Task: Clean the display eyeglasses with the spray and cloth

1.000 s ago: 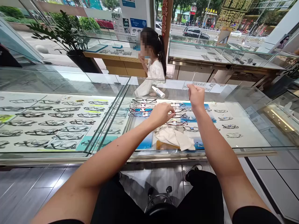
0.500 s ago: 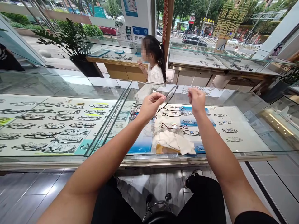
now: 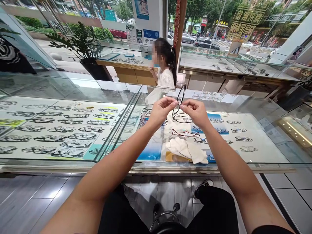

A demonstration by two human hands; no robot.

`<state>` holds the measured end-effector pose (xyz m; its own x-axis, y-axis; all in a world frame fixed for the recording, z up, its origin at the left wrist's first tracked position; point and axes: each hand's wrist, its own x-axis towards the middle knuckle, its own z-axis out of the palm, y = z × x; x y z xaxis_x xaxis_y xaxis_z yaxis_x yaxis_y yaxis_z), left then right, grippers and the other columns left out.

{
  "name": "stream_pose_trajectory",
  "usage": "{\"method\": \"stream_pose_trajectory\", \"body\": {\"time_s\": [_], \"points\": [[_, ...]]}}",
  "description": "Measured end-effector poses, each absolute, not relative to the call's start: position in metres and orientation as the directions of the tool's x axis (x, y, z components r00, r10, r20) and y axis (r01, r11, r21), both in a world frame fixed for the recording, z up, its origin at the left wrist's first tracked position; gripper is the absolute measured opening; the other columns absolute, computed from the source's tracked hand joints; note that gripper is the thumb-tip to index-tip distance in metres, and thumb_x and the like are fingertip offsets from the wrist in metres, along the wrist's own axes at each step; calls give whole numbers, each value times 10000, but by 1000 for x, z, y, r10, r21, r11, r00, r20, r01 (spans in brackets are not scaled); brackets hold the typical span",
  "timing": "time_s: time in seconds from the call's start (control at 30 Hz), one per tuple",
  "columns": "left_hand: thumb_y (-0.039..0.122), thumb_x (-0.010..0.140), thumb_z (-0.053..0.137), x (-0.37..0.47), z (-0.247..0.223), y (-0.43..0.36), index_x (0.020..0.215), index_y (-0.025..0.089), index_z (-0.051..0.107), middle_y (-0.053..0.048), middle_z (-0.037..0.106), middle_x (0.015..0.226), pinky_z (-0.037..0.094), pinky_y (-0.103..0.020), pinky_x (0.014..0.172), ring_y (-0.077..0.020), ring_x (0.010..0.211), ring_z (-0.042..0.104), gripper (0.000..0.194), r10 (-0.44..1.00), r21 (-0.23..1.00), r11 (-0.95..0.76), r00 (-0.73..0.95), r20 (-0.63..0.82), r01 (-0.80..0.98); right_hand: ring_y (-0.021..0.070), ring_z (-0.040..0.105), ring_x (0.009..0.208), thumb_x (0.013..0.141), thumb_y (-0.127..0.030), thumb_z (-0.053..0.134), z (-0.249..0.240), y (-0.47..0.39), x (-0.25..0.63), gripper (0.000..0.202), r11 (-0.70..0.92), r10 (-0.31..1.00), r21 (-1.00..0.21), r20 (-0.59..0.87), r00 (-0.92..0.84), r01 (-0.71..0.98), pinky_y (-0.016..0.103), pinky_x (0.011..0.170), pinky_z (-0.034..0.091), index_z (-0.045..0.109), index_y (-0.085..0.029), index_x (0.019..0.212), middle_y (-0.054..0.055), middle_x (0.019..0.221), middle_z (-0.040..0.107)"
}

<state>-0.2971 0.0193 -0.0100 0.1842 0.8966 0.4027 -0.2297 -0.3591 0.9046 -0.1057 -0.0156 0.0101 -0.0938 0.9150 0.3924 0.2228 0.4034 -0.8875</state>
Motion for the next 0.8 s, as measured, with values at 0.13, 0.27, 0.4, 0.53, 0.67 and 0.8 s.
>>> {"method": "stream_pose_trajectory", "body": {"time_s": [0.13,0.27,0.4,0.53,0.67,0.8], "points": [[625,691,1034,-298,-8,20,894,204,770,-45,788,985,578,-335,925,-188,959,728,537,888,906,-343,229,399,-247,123,211,599,789,-802,836,10,-15,-106,585,409,912,-894,395,-111,182,317,616,228,701,-237,854,-109,578,272],[668,698,1019,-302,-7,22,886,210,756,-47,783,951,581,-333,876,-189,921,724,560,884,902,-372,212,416,-218,135,275,624,831,-752,819,16,-15,-95,526,382,922,-885,342,-183,265,315,632,264,704,-242,883,-92,616,328],[675,714,1011,-309,-5,27,891,219,744,-54,793,952,591,-329,866,-195,933,737,557,897,892,-397,116,427,-214,162,446,733,842,-508,858,26,-18,-72,292,340,915,-719,103,-391,606,329,684,321,750,-238,814,-19,748,549],[657,724,1015,-312,-4,28,904,227,744,-60,811,977,607,-342,898,-217,984,764,539,906,894,-392,79,416,-218,162,466,685,791,-383,894,29,-20,-66,150,231,860,-472,-310,-406,851,345,643,293,819,-256,814,-8,761,591],[663,720,1013,-310,-3,26,906,227,750,-61,817,983,610,-344,906,-219,988,768,543,905,893,-397,73,419,-211,169,501,684,801,-340,901,26,-20,-73,103,240,838,-417,-367,-404,877,343,640,303,842,-259,823,8,786,634],[657,721,1014,-309,-1,25,894,224,745,-58,814,977,609,-337,914,-211,980,766,539,905,892,-393,79,419,-224,176,547,728,898,-265,811,22,-16,-75,42,244,893,-340,-285,-347,908,340,670,318,835,-257,864,27,874,715]]}}
